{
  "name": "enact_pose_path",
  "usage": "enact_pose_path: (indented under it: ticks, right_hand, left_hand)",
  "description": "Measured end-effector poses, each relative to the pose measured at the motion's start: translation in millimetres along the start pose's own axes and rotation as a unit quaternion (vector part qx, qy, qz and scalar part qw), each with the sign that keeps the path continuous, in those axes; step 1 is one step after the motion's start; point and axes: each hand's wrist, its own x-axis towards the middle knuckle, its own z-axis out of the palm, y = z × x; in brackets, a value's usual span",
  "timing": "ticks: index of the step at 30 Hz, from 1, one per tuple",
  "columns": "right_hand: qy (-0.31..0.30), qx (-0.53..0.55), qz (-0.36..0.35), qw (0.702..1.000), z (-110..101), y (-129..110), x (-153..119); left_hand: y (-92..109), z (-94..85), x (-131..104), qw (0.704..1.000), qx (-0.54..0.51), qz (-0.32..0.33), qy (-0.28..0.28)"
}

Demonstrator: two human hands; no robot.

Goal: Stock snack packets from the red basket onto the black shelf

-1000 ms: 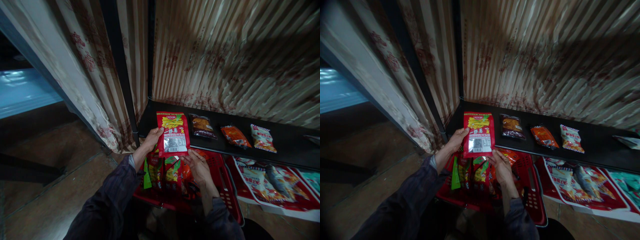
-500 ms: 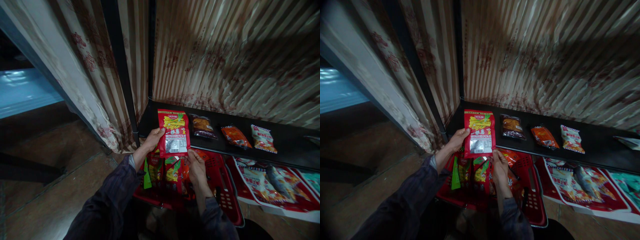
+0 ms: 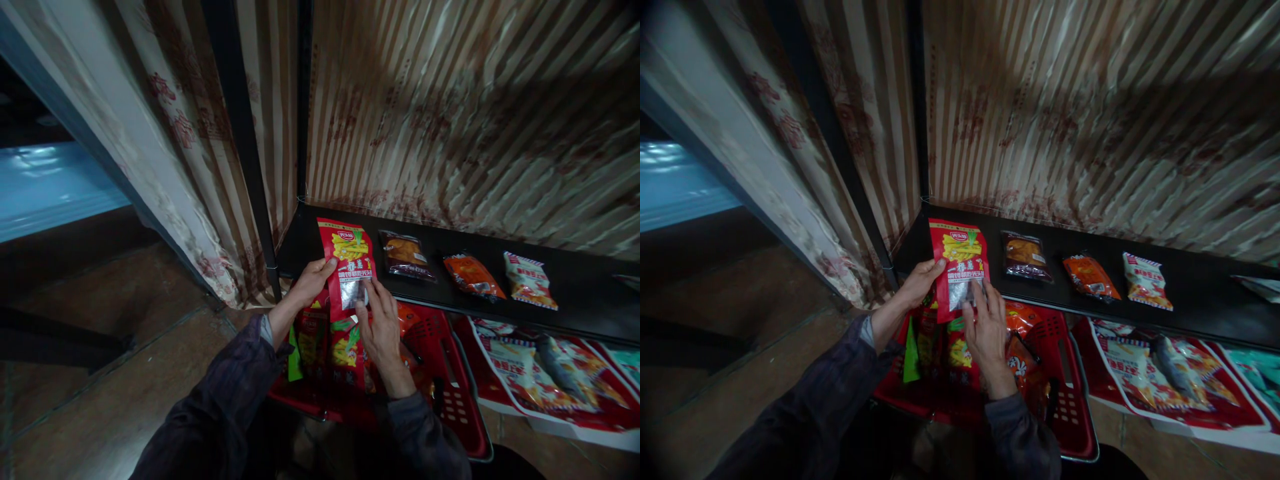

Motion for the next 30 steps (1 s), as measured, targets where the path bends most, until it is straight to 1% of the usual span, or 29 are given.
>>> enact_pose_path:
  ticks: [2,4,7,10,14,16,18,20,21,22,23,25,26,27,28,30]
  right_hand:
    - [-0.044,-0.013,-0.021,0.999,1,-2,-3]
    - [-0.075,-0.025,-0.039,0.996,3,-4,-6]
    - [-0.084,-0.043,-0.047,0.994,5,-6,-8]
    - [-0.062,-0.048,-0.040,0.996,7,-6,-6]
    - [-0.008,-0.023,-0.025,0.999,8,-3,-1]
    - [0.024,-0.001,-0.023,0.999,7,-2,4]
    - [0.056,0.044,-0.009,0.997,7,-3,8]
    - [0.088,0.131,0.045,0.986,8,-6,13]
    - [0.106,0.190,0.091,0.972,8,-9,15]
    - [0.126,0.254,0.147,0.948,9,-12,17]
    - [0.145,0.319,0.209,0.913,10,-15,19]
    - [0.178,0.428,0.322,0.826,10,-22,22]
    - [0.189,0.467,0.363,0.784,9,-25,23]
    - [0.192,0.499,0.393,0.748,9,-27,25]
    - [0.191,0.524,0.413,0.720,8,-28,26]
    - [0.180,0.561,0.430,0.684,6,-29,27]
  left_hand:
    - [1,1.2,-1,1.000,0.003,0.006,0.006]
    - [1,2.2,-1,1.000,0.005,0.012,0.009]
    - [0,4.5,0,1.000,0.010,0.016,0.017]
    - [0,8.2,-2,0.999,0.030,0.020,0.025]
    - [2,15.3,-8,0.998,0.056,0.024,0.013]
    - [5,19.1,-12,0.997,0.066,0.042,-0.011]
    - [8,22.2,-15,0.994,0.069,0.066,-0.047]
    - [8,23.9,-16,0.991,0.070,0.076,-0.082]
    - [6,24.2,-16,0.990,0.075,0.077,-0.089]
    - [3,24.3,-16,0.989,0.085,0.078,-0.088]
    - [-1,24.1,-15,0.989,0.101,0.078,-0.079]
    - [-10,23.8,-14,0.988,0.128,0.076,-0.050]
    - [-14,23.8,-14,0.988,0.129,0.068,-0.042]
    - [-17,23.9,-13,0.990,0.121,0.054,-0.042]
    - [-20,24.1,-13,0.993,0.105,0.041,-0.046]
    - [-24,24.6,-13,0.996,0.065,0.019,-0.056]
